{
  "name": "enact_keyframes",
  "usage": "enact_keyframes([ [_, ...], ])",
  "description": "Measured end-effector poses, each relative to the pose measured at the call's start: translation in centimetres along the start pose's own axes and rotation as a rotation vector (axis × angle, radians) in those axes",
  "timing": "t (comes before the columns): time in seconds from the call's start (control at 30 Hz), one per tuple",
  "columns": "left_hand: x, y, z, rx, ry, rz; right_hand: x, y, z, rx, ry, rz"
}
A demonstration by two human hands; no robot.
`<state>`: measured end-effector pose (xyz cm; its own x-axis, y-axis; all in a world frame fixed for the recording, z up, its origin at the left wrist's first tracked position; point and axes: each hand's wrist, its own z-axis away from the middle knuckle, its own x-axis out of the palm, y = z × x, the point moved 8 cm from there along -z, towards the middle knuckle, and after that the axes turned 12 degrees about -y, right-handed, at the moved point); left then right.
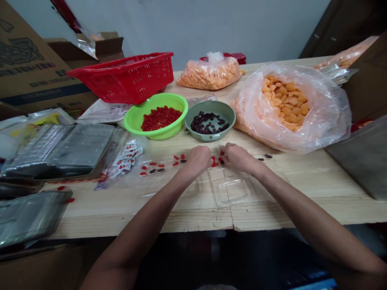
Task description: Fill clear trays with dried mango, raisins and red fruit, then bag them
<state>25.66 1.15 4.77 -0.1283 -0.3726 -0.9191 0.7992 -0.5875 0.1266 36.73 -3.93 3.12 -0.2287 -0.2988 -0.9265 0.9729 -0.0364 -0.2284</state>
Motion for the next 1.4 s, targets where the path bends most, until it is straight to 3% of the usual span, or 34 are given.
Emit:
enact_keyframes([
  [0.1,0.9,0.6,-0.4,-0.004,0.0,-0.062,0.4,-2.3,-0.4,0.013,0.003,0.035],
  [0.17,1.4,0.7,-0.6,0.011,0.004,-0.077,0.4,-2.2,-0.6,0.04,-0.006,0.032],
  [0.3,1.5,0.1,-0.8,0.048,-0.009,0.003,-0.2,1.5,-0.7,0.104,-0.009,-0.096],
  [0.4,0.6,-0.8,-0.7,0.083,0.015,0.171,-0.9,4.1,-0.5,0.107,0.022,-0.206],
  [0.53,-0.7,-0.2,-0.9,0.154,0.082,0.297,-0.7,4.9,-0.5,0.136,0.012,-0.178],
  [0.77,0.5,3.7,-2.0,0.305,0.107,0.045,0.1,4.1,-0.9,0.168,-0.002,-0.119],
  [0.97,2.4,4.3,-1.9,0.291,0.042,-0.095,0.1,4.0,-0.3,0.223,0.038,-0.046],
  [1.07,1.8,4.0,-1.1,0.318,0.064,-0.022,-1.1,5.5,1.1,0.187,0.106,-0.179],
  [1.13,0.0,2.7,-0.5,0.327,0.158,0.066,-1.9,7.6,2.8,0.174,0.172,-0.33],
  [1.2,-3.1,-0.2,-0.2,0.304,0.319,0.155,-1.8,10.0,5.0,0.166,0.2,-0.457],
  [1.3,-8.4,-7.1,-0.9,0.145,0.539,0.204,0.1,13.4,8.6,0.151,0.166,-0.465],
  [1.33,-9.8,-9.8,-1.6,0.054,0.561,0.206,1.0,14.5,9.7,0.179,0.153,-0.419],
  [1.4,-11.4,-14.7,-3.5,-0.117,0.492,0.247,3.2,17.5,12.0,0.381,0.156,-0.316],
])
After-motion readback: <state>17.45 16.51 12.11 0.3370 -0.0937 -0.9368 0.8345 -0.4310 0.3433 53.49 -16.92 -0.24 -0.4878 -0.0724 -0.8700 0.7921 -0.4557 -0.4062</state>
